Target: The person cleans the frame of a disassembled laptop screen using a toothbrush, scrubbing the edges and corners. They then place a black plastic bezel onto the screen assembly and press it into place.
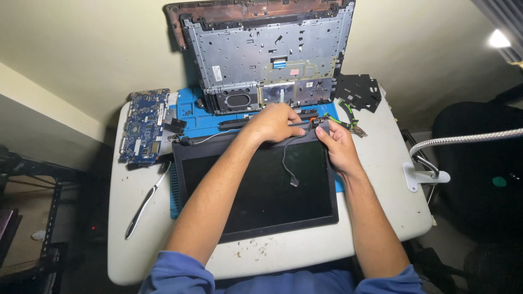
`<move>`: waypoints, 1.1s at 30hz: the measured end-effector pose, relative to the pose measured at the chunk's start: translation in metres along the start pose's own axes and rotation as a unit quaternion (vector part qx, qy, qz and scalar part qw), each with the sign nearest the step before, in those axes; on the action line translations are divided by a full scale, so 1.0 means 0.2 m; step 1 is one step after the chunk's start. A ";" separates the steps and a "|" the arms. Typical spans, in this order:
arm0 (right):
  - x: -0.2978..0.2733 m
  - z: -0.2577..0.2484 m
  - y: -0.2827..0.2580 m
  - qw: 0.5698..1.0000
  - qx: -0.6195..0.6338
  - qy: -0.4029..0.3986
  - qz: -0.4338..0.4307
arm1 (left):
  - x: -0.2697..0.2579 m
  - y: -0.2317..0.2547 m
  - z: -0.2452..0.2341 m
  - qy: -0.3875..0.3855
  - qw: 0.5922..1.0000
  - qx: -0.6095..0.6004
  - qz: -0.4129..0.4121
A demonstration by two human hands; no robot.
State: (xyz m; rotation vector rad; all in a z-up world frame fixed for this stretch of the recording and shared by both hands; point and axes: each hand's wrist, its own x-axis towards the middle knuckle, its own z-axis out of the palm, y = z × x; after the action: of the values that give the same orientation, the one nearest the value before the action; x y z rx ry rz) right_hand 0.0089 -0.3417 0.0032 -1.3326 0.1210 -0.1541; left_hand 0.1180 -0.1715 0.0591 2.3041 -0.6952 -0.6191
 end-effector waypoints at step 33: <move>0.06 -0.17 0.17 0.999 0.019 0.043 0.014 | -0.03 0.07 0.02 0.001 0.999 -0.042 0.006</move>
State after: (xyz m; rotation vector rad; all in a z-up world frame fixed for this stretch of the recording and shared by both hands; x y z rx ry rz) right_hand 0.0152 -0.3687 -0.0381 -1.2872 0.2078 -0.1890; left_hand 0.1072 -0.1791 0.0685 2.2211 -0.6691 -0.6297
